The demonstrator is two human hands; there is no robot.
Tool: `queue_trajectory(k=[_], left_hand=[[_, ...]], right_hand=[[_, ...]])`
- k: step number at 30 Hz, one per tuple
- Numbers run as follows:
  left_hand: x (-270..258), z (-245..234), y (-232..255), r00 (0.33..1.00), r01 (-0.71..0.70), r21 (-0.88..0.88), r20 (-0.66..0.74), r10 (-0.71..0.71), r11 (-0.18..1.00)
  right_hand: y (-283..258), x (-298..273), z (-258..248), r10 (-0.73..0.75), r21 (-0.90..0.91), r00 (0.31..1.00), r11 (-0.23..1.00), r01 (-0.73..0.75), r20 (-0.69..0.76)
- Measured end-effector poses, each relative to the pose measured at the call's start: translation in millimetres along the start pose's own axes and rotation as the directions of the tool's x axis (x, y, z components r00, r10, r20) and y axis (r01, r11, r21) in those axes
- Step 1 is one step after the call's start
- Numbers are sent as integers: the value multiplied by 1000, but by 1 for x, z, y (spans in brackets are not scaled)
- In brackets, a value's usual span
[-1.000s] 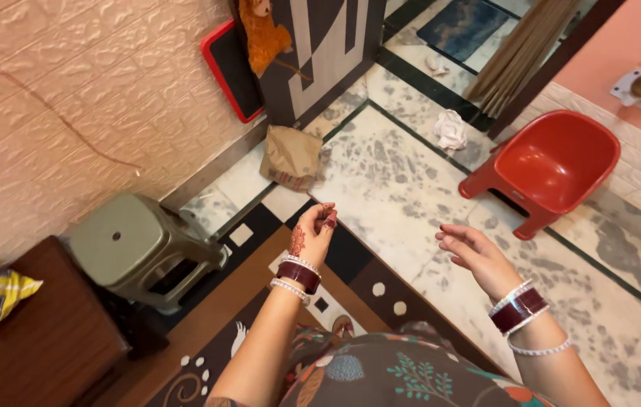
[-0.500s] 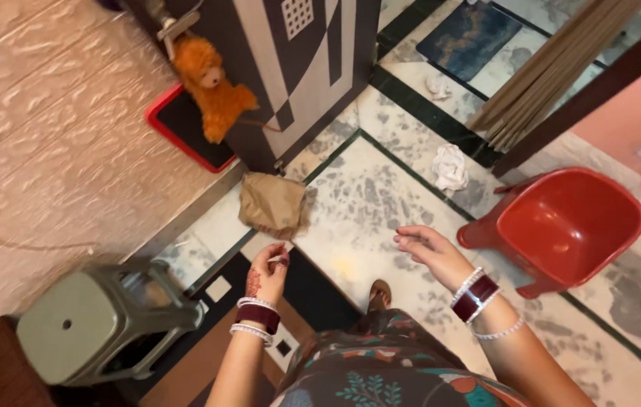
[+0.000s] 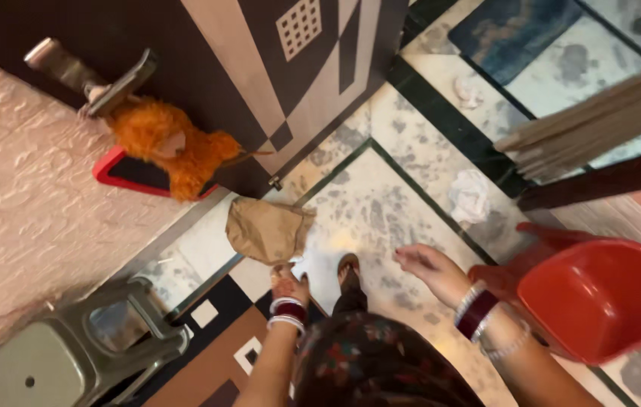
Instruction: The person smooths a floral bedsheet over a mattress, tucking the edges to fit snugly. They then place a matching pillow and a tiger-print cushion on the bed. Finally, the person picks up a teddy bear and a snack packet, moving them to the bed before walking to a bathroom area to pick up a cloth.
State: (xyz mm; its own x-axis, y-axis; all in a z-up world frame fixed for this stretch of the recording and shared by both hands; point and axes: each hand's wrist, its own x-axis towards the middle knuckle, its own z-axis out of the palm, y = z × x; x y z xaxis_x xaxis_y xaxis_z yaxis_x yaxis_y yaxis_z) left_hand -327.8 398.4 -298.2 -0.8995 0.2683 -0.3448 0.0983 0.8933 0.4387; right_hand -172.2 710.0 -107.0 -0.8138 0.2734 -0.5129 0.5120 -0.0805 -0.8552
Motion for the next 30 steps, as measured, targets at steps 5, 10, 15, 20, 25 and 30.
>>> queue_trajectory(k=[5, 10, 15, 20, 25, 30], left_hand=[[96, 27, 55, 897, 268, 217, 299, -325, 939], [158, 90, 50, 824, 113, 483, 444, -353, 869], [203, 171, 31, 795, 127, 650, 384, -469, 749], [258, 244, 17, 634, 170, 779, 383, -672, 604], [308, 357, -83, 779, 179, 909, 101, -618, 375], [343, 380, -176, 837, 453, 802, -233, -495, 389]], right_hand=[[21, 96, -18, 167, 203, 986, 966, -161, -16], [66, 200, -39, 285, 163, 958, 944, -285, 25], [153, 298, -52, 448, 216, 893, 877, -430, -39], [293, 386, -94, 590, 269, 807, 781, -564, -19], [480, 412, -167, 453, 165, 850, 891, -423, -270], [589, 385, -281, 250, -385, 754, 738, -555, -608]])
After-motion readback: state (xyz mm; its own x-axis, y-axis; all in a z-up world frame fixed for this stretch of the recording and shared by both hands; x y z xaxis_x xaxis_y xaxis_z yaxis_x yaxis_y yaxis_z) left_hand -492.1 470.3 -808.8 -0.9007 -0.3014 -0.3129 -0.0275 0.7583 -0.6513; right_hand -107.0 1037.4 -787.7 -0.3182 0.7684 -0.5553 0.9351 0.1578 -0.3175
